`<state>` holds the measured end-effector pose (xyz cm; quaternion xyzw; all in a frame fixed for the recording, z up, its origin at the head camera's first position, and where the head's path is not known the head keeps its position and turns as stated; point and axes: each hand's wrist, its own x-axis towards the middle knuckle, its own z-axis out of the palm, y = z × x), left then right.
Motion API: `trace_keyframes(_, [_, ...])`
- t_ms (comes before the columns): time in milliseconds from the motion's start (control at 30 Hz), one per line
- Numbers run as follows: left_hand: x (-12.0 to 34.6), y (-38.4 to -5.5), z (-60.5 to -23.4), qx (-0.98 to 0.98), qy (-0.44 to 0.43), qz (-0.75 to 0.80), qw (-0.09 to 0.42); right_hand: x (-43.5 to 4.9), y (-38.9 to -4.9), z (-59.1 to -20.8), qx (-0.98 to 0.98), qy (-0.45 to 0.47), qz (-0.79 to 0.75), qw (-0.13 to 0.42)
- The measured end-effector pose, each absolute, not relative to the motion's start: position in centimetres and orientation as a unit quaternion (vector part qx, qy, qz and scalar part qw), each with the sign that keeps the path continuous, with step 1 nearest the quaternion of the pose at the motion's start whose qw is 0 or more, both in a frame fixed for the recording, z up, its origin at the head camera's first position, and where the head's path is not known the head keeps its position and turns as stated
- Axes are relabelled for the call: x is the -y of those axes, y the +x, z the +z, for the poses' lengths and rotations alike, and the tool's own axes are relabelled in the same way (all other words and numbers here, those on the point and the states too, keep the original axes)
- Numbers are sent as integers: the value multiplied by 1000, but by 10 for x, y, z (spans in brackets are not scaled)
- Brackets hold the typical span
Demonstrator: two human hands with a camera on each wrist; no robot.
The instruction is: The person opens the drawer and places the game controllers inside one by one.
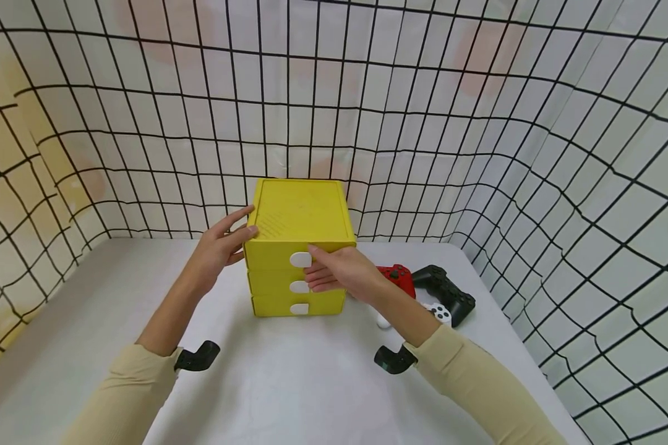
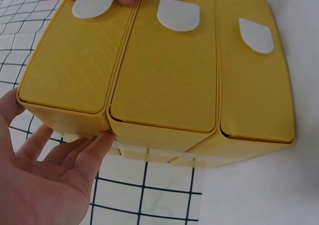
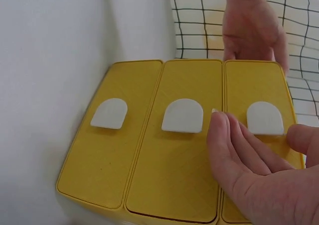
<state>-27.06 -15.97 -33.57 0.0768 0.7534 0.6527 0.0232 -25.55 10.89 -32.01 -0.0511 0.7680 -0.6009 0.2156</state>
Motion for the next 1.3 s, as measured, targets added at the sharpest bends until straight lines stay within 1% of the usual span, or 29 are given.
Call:
trace_keyframes(500, [160, -270, -338, -756, 74, 650, 23, -105, -257, -324, -740, -33, -634, 222])
trace_keyframes(800, [160, -271, -336, -759, 72, 647, 23, -106, -256, -324, -740, -37, -634, 222])
trace_keyframes(1033, [160, -271, -335, -766, 73, 638, 19, -112, -247, -321, -769, -71, -594, 227])
trace_keyframes(1300, [161, -272, -338, -769, 80, 634, 20, -117, -235, -319, -817, -125, -523, 207])
